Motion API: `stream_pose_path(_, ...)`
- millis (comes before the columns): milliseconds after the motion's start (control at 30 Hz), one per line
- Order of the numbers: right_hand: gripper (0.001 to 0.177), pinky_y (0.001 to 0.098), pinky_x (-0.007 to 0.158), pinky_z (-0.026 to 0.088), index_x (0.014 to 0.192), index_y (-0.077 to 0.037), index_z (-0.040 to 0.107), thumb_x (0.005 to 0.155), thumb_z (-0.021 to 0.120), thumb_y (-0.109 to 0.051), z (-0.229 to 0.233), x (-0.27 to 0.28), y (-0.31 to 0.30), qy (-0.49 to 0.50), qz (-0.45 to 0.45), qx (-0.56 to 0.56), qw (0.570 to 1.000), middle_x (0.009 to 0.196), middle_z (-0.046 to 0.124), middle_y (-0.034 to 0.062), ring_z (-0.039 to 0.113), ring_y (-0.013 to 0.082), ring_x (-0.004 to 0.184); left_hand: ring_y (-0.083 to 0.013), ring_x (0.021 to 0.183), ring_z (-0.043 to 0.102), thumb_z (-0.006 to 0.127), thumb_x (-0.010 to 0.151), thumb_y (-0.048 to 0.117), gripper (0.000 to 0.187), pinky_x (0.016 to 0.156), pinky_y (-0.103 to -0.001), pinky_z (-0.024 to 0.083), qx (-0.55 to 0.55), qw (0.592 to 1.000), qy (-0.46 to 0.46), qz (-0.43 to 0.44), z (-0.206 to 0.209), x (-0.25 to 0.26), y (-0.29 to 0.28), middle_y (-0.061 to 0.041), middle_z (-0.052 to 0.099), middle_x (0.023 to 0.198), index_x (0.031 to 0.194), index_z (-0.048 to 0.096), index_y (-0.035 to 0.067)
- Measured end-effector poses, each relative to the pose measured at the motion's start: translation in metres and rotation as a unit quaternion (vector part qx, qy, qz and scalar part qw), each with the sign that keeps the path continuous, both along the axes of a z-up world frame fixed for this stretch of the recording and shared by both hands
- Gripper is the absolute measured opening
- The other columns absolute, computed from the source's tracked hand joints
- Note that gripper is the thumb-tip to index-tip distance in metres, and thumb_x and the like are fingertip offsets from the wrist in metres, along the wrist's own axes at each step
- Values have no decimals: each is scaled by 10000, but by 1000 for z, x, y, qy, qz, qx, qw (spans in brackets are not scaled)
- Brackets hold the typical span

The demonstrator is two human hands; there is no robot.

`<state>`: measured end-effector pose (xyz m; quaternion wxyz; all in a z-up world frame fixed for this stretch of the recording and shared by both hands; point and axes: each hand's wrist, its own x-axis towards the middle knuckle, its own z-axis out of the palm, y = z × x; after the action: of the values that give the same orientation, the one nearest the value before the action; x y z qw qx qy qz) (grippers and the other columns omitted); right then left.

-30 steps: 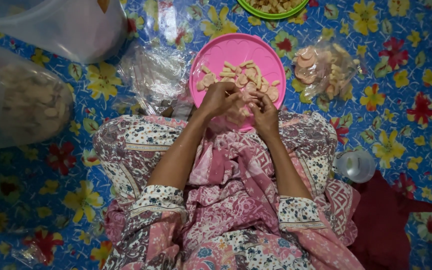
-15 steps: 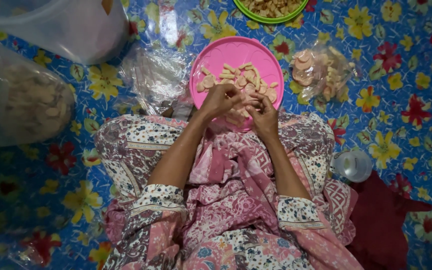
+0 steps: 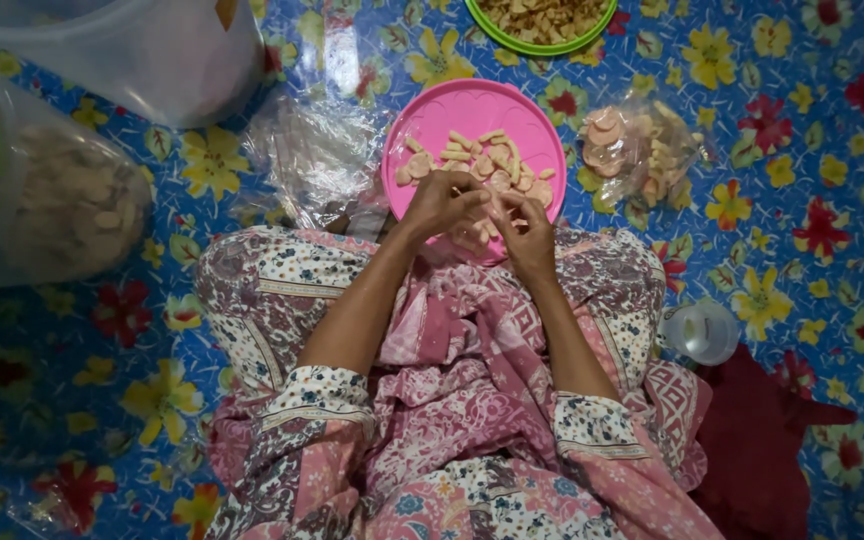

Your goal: Packaging small snack items from a pink plate into plastic bags while sitting on the floor

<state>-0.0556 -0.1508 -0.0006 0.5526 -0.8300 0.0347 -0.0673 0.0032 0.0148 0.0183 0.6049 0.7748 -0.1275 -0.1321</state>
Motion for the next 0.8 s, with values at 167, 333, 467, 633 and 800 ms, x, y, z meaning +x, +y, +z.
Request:
stream_pose_path(167,128,244,662,504,966,-115,676,887,667,-216,3,0,1,34,8,27,999,878,603,51,629,181,826,-235,690,676,736,766,224,120,628,-334,539,-3,1000,-10,-15,-1,1,-2,-79,681,723,855,714,147)
stream_pose_path(333,110,266,661,509,910,-98,678,884,674,-205,-4,0,-1,28,6,31,999,831,605,61,630,189,804,-250,675,679,732,754,219,82,597,-338,532,23,999,-35,-25,0,0,-4,-73,678,683,807,719,159)
stream_pose_path(467,85,277,655,507,890,-80,668,885,660,-165,3,1,2,23,8,26,999,824,608,74,628,201,812,-275,694,669,715,764,199,48,616,-353,517,32,998,-55,-21,-3,4,-2,-93,671,683,782,711,155)
stream_pose_path(633,101,280,639,507,872,-61,658,879,670,-162,-8,4,0,24,6,34,999,797,600,91,620,203,792,-226,613,634,710,774,234,87,574,-324,483,31,997,-72,-13,-12,10,-2,-65,642,615,725,696,163)
stream_pose_path(800,102,280,614,505,847,-51,646,881,658,-147,-5,6,0,35,-1,46,998,769,586,90,603,189,750,-218,601,625,699,787,235,104,578,-318,478,32,996,-81,-10,-27,13,-3,-64,634,606,721,688,155)
